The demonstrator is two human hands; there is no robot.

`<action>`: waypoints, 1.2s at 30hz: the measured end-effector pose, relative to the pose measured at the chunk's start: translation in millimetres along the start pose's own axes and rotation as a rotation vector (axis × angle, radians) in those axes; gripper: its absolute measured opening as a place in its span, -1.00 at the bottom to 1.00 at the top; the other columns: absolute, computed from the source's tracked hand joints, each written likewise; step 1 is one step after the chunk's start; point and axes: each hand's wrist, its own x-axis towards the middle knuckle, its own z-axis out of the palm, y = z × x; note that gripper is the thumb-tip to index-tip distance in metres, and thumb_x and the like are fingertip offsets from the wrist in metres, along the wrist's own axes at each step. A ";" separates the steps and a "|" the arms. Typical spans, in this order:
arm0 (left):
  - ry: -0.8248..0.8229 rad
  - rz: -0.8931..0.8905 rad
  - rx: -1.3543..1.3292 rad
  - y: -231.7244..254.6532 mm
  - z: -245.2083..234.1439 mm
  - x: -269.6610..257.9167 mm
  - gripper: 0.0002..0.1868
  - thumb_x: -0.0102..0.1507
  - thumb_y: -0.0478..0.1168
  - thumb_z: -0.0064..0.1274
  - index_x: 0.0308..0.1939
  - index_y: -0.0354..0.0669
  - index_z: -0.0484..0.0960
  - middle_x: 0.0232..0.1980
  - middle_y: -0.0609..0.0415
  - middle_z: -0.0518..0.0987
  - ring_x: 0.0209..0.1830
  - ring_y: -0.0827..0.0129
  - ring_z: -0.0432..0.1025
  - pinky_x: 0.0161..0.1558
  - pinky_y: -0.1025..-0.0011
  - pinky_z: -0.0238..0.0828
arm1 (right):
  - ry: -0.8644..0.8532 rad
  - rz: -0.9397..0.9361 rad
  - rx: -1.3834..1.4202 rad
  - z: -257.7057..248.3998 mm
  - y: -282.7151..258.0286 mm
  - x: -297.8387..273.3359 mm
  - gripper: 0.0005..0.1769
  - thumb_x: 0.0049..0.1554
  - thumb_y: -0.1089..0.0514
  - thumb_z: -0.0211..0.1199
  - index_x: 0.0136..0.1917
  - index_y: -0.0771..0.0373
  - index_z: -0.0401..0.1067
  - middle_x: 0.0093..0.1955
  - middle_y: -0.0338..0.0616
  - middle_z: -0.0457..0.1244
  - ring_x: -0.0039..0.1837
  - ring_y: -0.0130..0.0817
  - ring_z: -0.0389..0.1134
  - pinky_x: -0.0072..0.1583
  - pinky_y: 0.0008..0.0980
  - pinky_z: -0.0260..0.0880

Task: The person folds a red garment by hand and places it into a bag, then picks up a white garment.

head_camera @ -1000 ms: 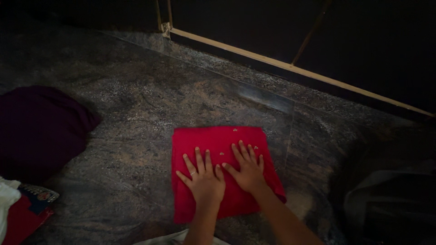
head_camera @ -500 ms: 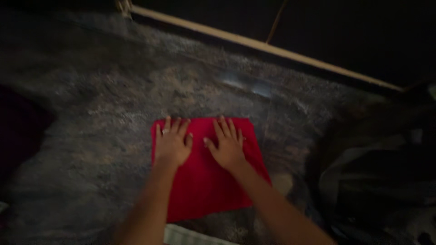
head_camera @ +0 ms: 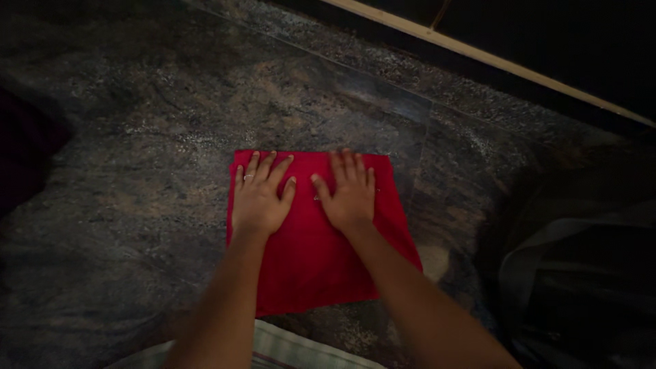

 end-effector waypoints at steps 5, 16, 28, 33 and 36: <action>-0.046 -0.039 -0.026 2.9 -6.5 0.6 -0.43 0.35 0.18 -0.17 0.46 0.34 0.35 0.57 0.14 0.20 0.62 0.18 -0.08 0.55 0.06 -0.34 | -0.044 0.166 0.024 -3.1 3.2 3.1 -0.09 0.23 -0.53 -0.24 0.66 -0.04 -0.09 0.73 -0.19 -0.27 0.71 -0.15 -0.39 0.60 0.04 -0.48; -0.015 -0.033 -0.054 -0.7 -2.1 -0.1 -0.45 0.35 0.17 -0.12 0.43 0.28 0.41 0.55 0.10 0.25 0.59 0.15 -0.03 0.53 0.04 -0.28 | -0.027 0.148 0.015 1.7 6.6 6.2 -0.13 0.26 -0.47 -0.28 0.66 -0.01 -0.10 0.73 -0.18 -0.27 0.71 -0.13 -0.37 0.59 0.04 -0.46; -0.024 -0.253 -0.085 -11.7 -1.0 8.4 -0.54 0.44 0.07 -0.29 0.39 0.24 0.44 0.58 0.18 0.21 0.65 0.18 -0.10 0.54 -0.24 -0.52 | 0.185 0.272 -0.013 19.4 16.9 -1.1 -0.33 0.37 -0.14 -0.30 0.63 0.17 0.05 0.71 -0.08 -0.15 0.71 -0.04 -0.27 0.59 0.14 -0.33; 0.182 0.040 0.364 30.0 0.8 9.7 -0.44 0.36 0.00 -0.27 0.39 -0.09 0.44 0.57 -0.06 0.24 0.65 -0.09 -0.15 0.48 -0.29 -0.42 | 0.198 0.279 0.007 19.8 16.3 1.2 -0.33 0.34 -0.13 -0.27 0.62 0.18 0.07 0.70 -0.06 -0.14 0.70 -0.01 -0.26 0.58 0.14 -0.33; 0.043 0.196 0.145 71.5 20.4 4.9 -0.43 0.36 0.02 -0.28 0.43 -0.03 0.41 0.56 -0.01 0.22 0.66 -0.03 -0.16 0.52 -0.28 -0.42 | 0.219 0.260 0.006 20.8 19.2 0.1 -0.32 0.35 -0.14 -0.25 0.62 0.19 0.08 0.70 -0.04 -0.12 0.70 0.00 -0.24 0.59 0.13 -0.32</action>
